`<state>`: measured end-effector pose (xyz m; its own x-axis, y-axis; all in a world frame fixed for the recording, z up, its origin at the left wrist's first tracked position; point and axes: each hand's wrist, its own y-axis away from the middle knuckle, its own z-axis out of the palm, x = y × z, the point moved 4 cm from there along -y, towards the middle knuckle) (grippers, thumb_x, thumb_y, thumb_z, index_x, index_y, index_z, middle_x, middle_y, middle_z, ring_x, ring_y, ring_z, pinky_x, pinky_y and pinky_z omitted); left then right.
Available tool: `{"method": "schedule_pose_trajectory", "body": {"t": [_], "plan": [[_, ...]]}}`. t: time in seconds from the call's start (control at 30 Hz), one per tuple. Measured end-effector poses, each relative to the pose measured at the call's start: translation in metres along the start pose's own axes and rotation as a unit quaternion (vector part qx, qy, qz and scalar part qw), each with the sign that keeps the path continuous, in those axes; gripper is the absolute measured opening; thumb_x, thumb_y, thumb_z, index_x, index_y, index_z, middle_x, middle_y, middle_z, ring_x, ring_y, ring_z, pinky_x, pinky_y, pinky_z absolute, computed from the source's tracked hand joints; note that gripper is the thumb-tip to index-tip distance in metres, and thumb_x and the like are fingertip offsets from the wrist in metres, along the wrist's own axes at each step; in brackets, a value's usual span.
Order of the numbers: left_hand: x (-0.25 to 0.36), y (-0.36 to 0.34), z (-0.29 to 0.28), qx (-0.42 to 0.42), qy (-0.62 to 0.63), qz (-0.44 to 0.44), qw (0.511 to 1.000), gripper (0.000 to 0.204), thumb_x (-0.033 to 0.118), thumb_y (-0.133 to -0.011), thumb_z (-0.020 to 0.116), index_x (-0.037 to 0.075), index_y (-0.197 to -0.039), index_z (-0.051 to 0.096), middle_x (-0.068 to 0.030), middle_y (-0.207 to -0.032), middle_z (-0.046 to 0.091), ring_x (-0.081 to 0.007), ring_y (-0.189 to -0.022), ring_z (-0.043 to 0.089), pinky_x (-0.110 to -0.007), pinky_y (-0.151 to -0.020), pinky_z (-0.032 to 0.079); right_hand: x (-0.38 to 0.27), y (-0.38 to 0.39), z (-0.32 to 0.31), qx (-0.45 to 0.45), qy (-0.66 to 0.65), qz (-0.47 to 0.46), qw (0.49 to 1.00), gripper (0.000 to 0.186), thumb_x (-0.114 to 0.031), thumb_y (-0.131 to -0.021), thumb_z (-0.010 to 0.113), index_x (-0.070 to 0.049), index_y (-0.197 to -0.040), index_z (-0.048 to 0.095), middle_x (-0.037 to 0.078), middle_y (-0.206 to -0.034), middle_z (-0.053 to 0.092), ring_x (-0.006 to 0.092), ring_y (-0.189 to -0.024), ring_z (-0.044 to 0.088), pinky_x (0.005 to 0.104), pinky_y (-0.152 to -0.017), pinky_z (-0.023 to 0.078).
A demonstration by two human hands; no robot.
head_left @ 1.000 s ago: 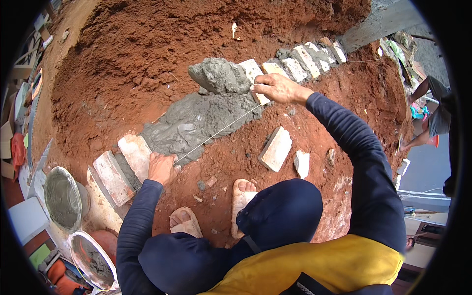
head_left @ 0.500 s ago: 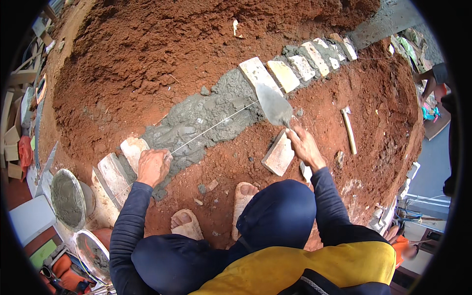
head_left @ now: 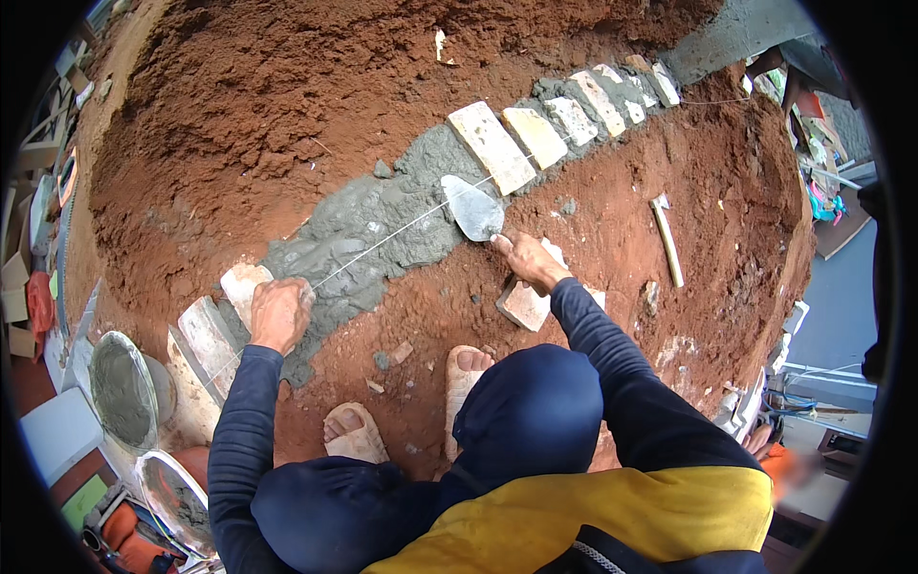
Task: The person scoops wet cement from a bucket with a trowel and spreads it along a string line on the ground. They place bricks one by one into the cement bed, tap them with a hammer to level, and continue the process along the line.
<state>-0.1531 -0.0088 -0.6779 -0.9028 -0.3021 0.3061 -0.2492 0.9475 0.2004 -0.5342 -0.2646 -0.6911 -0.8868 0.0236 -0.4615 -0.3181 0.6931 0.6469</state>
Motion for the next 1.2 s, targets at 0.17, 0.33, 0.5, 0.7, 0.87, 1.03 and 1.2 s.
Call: {"method": "schedule_pose_trajectory", "body": {"t": [0.17, 0.33, 0.5, 0.7, 0.87, 1.03, 1.2], "plan": [[-0.003, 0.0, 0.003, -0.02, 0.003, 0.003, 1.0, 0.028, 0.022, -0.09, 0.07, 0.007, -0.113, 0.074, -0.014, -0.115, 0.076, -0.0333, -0.114, 0.068, -0.045, -0.106, 0.043, -0.024, 0.01, 0.062, -0.213, -0.308, 0.068, 0.925, 0.044, -0.05, -0.11, 0.046, -0.01, -0.093, 0.056, -0.003, -0.063, 0.046, 0.0089, -0.044, 0.043, 0.0289, -0.037, 0.04], [-0.006, -0.006, 0.011, -0.038, -0.022, 0.001, 0.999, 0.028, 0.023, -0.09, 0.068, 0.007, -0.113, 0.074, -0.0144, -0.113, 0.076, -0.0332, -0.112, 0.069, -0.045, -0.103, 0.044, -0.03, 0.013, 0.099, -0.2, -0.225, 0.062, 0.952, 0.047, -0.053, -0.109, 0.046, -0.01, -0.094, 0.057, -0.004, -0.063, 0.047, 0.0095, -0.045, 0.044, 0.0301, -0.038, 0.042], [-0.008, -0.006, 0.016, -0.023, -0.016, 0.016, 0.999, 0.026, 0.024, -0.09, 0.067, 0.008, -0.11, 0.075, -0.0138, -0.109, 0.077, -0.0326, -0.107, 0.07, -0.045, -0.098, 0.046, -0.049, 0.007, 0.098, -0.102, 0.027, -0.201, 0.974, 0.055, -0.053, -0.11, 0.043, -0.001, -0.112, 0.063, 0.025, -0.092, 0.074, 0.0437, -0.083, 0.073, 0.0525, -0.078, 0.058], [-0.02, 0.009, 0.006, 0.012, -0.019, 0.001, 1.0, 0.021, 0.025, -0.09, 0.066, 0.008, -0.101, 0.072, -0.0139, -0.102, 0.076, -0.033, -0.103, 0.07, -0.047, -0.094, 0.046, -0.049, -0.014, 0.065, 0.052, 0.088, -0.128, 0.986, 0.053, -0.051, -0.11, 0.046, 0.0, -0.114, 0.061, 0.024, -0.087, 0.074, 0.0424, -0.076, 0.072, 0.0521, -0.073, 0.059], [-0.023, 0.009, 0.0, -0.001, -0.027, -0.011, 1.0, 0.017, 0.023, -0.09, 0.065, 0.008, -0.097, 0.071, -0.0136, -0.1, 0.075, -0.0332, -0.101, 0.07, -0.047, -0.092, 0.046, -0.082, 0.015, 0.147, -0.278, -0.192, 0.04, 0.94, 0.048, -0.055, -0.11, 0.045, -0.01, -0.097, 0.059, 0.0, -0.067, 0.054, 0.0129, -0.047, 0.049, 0.0343, -0.042, 0.046], [-0.022, 0.012, 0.0, -0.003, -0.047, 0.002, 0.999, 0.016, 0.021, -0.088, 0.066, 0.009, -0.097, 0.071, -0.0133, -0.098, 0.076, -0.033, -0.1, 0.071, -0.047, -0.092, 0.046, -0.08, -0.008, 0.113, -0.071, 0.154, -0.116, 0.979, 0.065, -0.054, -0.111, 0.036, 0.004, -0.132, 0.059, 0.035, -0.115, 0.07, 0.0495, -0.111, 0.068, 0.0549, -0.1, 0.053], [-0.033, 0.024, -0.001, -0.012, -0.052, -0.028, 0.998, 0.019, 0.021, -0.087, 0.068, 0.011, -0.102, 0.073, -0.0106, -0.101, 0.076, -0.03, -0.103, 0.07, -0.044, -0.094, 0.044, -0.011, 0.039, 0.016, -0.111, 0.085, 0.03, 0.99, 0.073, -0.056, -0.11, 0.04, 0.004, -0.15, 0.051, 0.031, -0.145, 0.059, 0.0407, -0.127, 0.064, 0.0464, -0.107, 0.052]]}}
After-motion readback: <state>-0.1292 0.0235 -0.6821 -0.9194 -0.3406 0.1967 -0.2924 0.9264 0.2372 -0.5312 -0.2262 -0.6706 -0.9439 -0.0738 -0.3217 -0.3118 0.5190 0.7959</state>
